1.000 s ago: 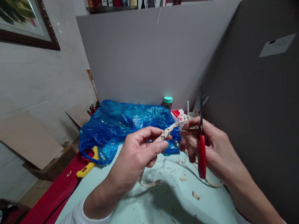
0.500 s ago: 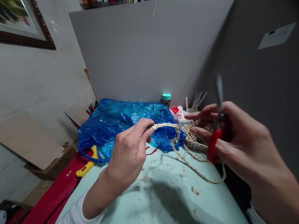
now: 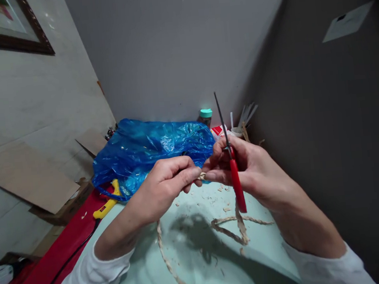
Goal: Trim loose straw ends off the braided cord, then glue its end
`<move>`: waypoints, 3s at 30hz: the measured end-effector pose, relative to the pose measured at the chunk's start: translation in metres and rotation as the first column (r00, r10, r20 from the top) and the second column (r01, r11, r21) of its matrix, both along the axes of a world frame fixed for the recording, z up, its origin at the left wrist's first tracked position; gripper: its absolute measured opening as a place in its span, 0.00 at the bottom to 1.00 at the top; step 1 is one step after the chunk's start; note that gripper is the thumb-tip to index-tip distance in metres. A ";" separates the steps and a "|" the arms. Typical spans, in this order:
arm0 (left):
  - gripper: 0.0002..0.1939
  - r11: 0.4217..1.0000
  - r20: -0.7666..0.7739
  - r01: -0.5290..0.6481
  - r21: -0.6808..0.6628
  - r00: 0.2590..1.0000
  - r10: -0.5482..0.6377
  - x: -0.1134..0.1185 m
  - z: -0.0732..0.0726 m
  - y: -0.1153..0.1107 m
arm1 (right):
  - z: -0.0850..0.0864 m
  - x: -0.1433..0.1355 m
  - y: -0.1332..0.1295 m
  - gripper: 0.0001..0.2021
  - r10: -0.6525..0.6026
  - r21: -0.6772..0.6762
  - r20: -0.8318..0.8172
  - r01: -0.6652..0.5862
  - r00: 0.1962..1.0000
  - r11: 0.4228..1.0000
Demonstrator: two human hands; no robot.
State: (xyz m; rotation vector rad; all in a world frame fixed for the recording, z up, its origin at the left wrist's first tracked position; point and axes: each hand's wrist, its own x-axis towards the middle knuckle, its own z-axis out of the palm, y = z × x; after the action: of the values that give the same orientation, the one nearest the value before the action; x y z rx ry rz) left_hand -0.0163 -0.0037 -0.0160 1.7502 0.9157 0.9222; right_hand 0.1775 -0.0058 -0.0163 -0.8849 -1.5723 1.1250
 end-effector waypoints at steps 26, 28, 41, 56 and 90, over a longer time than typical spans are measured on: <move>0.09 0.982 0.103 0.132 -0.132 0.988 -0.119 -0.037 0.019 0.009 | 0.012 0.031 0.002 0.20 -0.111 -0.146 -0.096 0.096 0.989 0.985; 0.10 0.985 0.102 0.130 -0.115 0.988 -0.118 -0.037 0.019 0.010 | 0.011 0.033 0.003 0.19 -0.111 -0.150 -0.085 0.097 0.990 0.984; 0.06 0.976 0.018 -0.001 0.218 1.000 -0.003 -0.030 0.014 0.010 | 0.002 0.014 0.002 0.16 0.066 -0.109 0.000 -0.065 0.998 0.992; 0.04 0.938 -0.008 -0.021 0.347 1.000 0.026 -0.022 0.005 0.023 | 0.000 0.003 0.004 0.18 0.029 -0.068 0.025 -0.027 0.999 0.997; 0.06 0.932 -0.174 -0.020 0.362 0.981 0.089 -0.026 0.000 0.039 | -0.020 0.004 0.030 0.19 0.110 -0.151 0.072 -0.099 0.991 0.984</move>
State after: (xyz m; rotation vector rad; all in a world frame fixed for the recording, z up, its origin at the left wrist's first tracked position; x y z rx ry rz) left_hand -0.0422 0.0357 -0.0165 2.1634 0.9646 1.0226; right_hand 0.1818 0.0237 -0.0367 -0.9637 -1.6329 1.3079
